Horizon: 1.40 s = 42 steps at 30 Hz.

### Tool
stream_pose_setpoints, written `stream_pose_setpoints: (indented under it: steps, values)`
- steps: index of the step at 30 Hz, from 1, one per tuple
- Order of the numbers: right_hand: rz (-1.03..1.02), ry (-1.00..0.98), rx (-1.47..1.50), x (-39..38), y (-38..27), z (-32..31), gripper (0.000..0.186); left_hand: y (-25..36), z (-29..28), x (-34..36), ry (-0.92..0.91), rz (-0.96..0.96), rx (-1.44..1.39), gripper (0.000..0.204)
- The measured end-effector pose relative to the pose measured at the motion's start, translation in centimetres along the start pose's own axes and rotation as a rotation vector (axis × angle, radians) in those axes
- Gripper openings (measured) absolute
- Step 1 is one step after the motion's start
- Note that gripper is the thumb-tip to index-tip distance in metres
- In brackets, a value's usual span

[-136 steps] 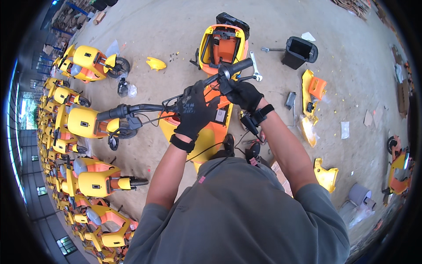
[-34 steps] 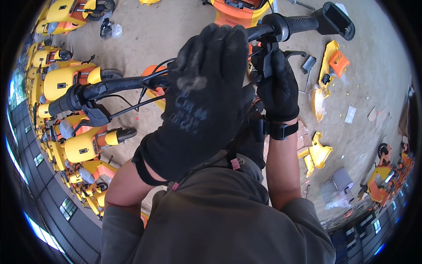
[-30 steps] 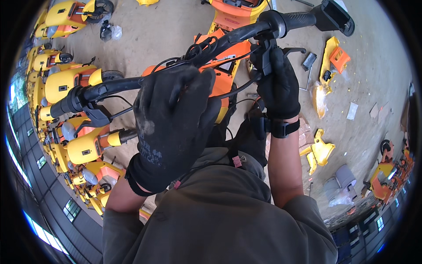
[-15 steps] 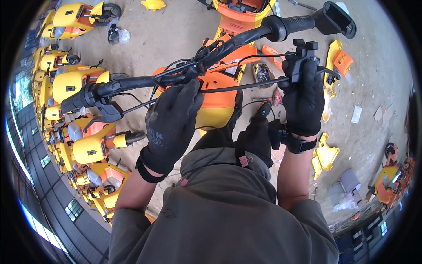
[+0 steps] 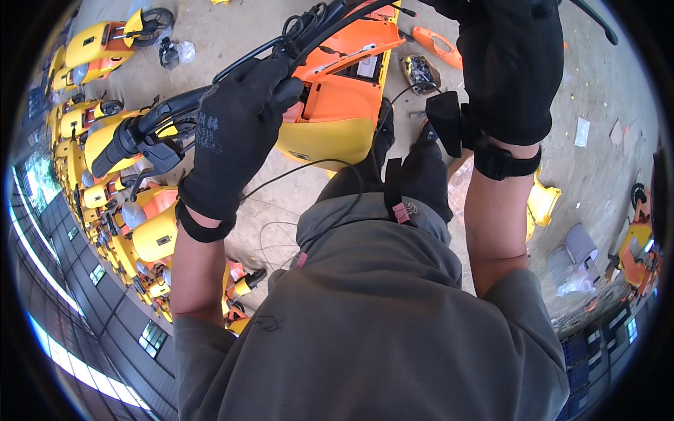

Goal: The person assembles the handlebar components of an electric scooter by routing wires and using a power drill to secure parts.

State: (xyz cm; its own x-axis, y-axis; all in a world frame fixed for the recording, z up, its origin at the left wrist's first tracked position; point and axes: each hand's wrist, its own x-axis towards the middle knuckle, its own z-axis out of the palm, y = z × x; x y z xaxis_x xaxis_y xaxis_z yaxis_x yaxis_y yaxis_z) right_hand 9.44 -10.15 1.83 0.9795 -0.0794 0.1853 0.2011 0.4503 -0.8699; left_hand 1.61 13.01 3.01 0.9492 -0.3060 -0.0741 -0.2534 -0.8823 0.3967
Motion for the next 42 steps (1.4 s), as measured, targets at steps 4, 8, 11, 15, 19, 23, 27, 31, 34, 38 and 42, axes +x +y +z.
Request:
stream_pose_setpoints:
  steps: [4,8,11,15,19,23,27,31,34,38,42]
  values:
    - [-0.027,-0.133,0.198,0.3,0.2,-0.4,0.022,0.2,0.4,-0.3,0.019,-0.006,0.015,0.023]
    - [0.02,-0.033,0.067,-0.8,-1.6,1.3,0.019,0.7,0.5,-0.5,0.072,0.001,0.088,0.011]
    - [0.111,-0.033,0.173,-0.9,-2.1,1.9,0.021,0.7,0.9,-1.1,0.106,-0.017,0.091,0.009]
    - [-0.72,-0.426,-0.372,-1.3,4.5,0.6,0.018,0.6,0.8,-1.0,0.11,-0.037,-0.014,0.011]
    - [0.185,-0.484,-0.128,-4.2,4.4,2.6,0.024,-0.5,0.9,-1.0,0.118,0.054,0.022,0.014]
    - [-0.155,-0.52,-0.398,-4.6,5.8,3.3,0.021,-1.1,1.3,-0.9,0.13,0.078,-0.081,0.019]
    - [-0.254,-0.59,-0.56,-4.7,5.8,3.6,0.018,-1.4,2.0,-1.7,0.163,0.067,-0.004,0.02]
    - [-0.252,-0.598,-0.598,-5.2,6.3,3.5,0.02,-1.1,2.2,-2.0,0.161,0.04,0.13,0.017]
    - [-0.225,-0.621,-0.586,-5.4,7.1,3.5,0.021,-1.0,1.9,-1.9,0.151,0.045,0.128,0.017]
    - [-0.195,-0.673,-0.655,-5.8,7.6,3.8,0.022,-1.4,2.5,-2.4,0.208,0.045,0.137,0.013]
    - [-0.127,-0.68,-0.649,-6.2,8.1,4.0,0.022,-1.4,3.1,-2.9,0.204,-0.019,0.189,0.01]
